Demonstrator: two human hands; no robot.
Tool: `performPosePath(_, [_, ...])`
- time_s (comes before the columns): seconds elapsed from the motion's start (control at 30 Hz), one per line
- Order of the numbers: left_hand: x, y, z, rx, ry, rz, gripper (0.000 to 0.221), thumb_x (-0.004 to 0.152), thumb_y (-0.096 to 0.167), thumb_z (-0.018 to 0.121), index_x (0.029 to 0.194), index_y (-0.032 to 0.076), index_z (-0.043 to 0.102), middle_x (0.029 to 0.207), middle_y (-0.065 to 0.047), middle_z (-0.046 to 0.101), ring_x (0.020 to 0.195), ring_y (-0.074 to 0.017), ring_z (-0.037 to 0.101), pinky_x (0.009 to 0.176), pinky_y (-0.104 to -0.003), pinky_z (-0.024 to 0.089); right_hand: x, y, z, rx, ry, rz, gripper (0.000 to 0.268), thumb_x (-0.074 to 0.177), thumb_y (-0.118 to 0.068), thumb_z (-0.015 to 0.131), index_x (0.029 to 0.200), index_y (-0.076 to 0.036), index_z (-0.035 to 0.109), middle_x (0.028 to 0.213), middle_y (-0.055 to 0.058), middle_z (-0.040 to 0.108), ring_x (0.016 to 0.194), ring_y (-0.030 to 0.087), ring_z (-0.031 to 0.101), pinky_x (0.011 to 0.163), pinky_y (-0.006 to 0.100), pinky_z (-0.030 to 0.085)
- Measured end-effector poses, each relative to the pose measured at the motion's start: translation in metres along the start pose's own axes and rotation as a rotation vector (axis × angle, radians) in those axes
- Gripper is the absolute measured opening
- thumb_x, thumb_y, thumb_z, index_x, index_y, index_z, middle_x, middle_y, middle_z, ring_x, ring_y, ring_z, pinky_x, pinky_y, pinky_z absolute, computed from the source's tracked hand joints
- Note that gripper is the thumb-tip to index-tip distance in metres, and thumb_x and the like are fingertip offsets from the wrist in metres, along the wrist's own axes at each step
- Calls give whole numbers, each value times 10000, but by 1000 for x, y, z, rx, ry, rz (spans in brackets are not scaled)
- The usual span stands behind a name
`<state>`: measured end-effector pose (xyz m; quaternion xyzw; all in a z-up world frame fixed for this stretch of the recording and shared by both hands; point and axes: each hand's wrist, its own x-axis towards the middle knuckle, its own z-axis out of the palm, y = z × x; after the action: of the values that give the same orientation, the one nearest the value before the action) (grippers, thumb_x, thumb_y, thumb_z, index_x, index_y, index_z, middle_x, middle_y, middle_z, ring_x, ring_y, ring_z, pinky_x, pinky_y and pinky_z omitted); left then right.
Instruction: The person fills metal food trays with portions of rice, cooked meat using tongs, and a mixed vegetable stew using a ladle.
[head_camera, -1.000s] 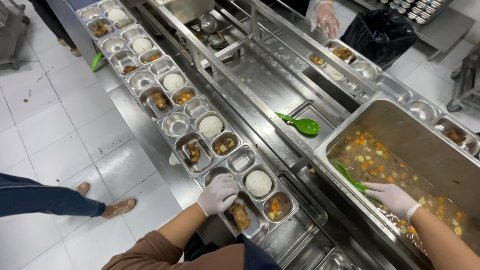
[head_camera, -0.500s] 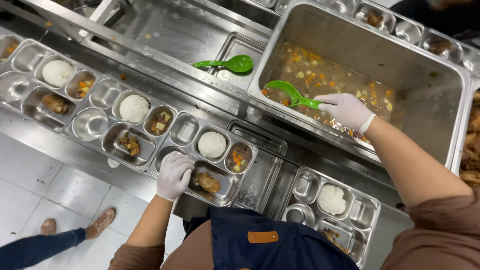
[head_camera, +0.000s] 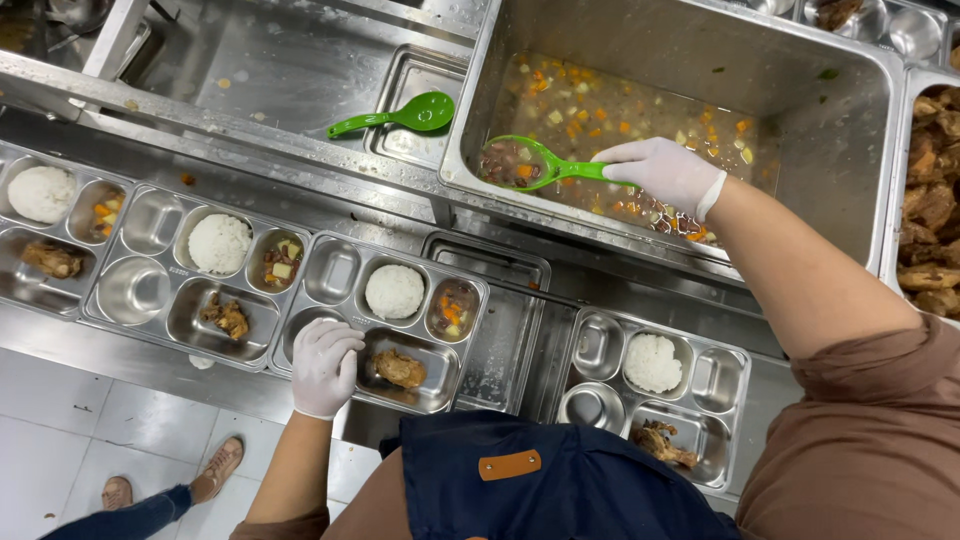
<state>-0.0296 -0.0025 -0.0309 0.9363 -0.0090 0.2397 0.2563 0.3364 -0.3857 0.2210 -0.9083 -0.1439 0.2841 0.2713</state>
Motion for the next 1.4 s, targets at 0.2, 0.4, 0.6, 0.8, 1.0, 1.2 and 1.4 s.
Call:
performPosePath(0.2, [3, 5, -3, 10, -4, -12, 183, 894, 209, 555, 814, 245, 716, 959, 99, 751, 1041, -157, 672, 1117, -395, 433, 40, 60, -15, -317, 150, -152, 344, 1045, -281, 602, 1357, -195, 717, 1239, 22, 740, 1232, 287, 638, 1092, 422, 435])
performPosePath(0.4, [50, 44, -32, -98, -29, 103, 237, 802, 13, 495, 714, 44, 713, 859, -59, 764, 823, -269, 686, 860, -437, 510, 61, 141, -81, -1241, 295, 7, 299, 1089, -291, 428, 1098, -353, 720, 994, -26, 714, 890, 285, 668, 745, 444, 394])
performPosePath(0.6, [48, 35, -22, -106, -40, 123, 262, 822, 25, 467, 726, 31, 712, 846, -65, 755, 809, -304, 670, 863, -470, 538, 14, 150, -152, -1592, -147, 426, 484, 958, -334, 419, 1339, -546, 629, 1405, -113, 721, 1388, 191, 614, 1212, 502, 244])
performPosePath(0.8, [32, 19, -11, -56, -76, 60, 284, 832, 63, 468, 761, 71, 743, 905, -33, 772, 901, -276, 687, 967, -460, 517, 29, 184, -131, -930, -285, 545, 573, 960, -275, 322, 1374, -418, 692, 1429, -64, 695, 1359, 244, 590, 1096, 427, 339])
performPosePath(1.0, [36, 20, -10, -56, -76, 72, 363, 939, 165, 427, 772, 80, 737, 902, -26, 770, 878, -265, 700, 882, -434, 509, 68, 125, -82, -478, -160, 348, 421, 1052, -285, 417, 1342, -231, 718, 1270, 50, 719, 1084, 281, 636, 1005, 431, 465])
performPosePath(1.2, [21, 13, -7, -6, -78, 17, 319, 963, 193, 438, 854, 153, 736, 1006, 32, 760, 1020, -231, 679, 1095, -462, 420, 85, 99, -74, -1384, 308, -103, 311, 1155, -335, 419, 1136, -347, 729, 971, -79, 740, 874, 224, 672, 733, 385, 413])
performPosePath(1.4, [16, 7, -5, -3, -81, 11, 320, 966, 197, 431, 843, 161, 724, 1012, 33, 759, 1021, -221, 677, 1098, -464, 412, 131, 201, -79, -1065, 498, -77, 224, 1064, -275, 580, 1163, -303, 779, 1007, 54, 732, 902, 343, 630, 730, 490, 371])
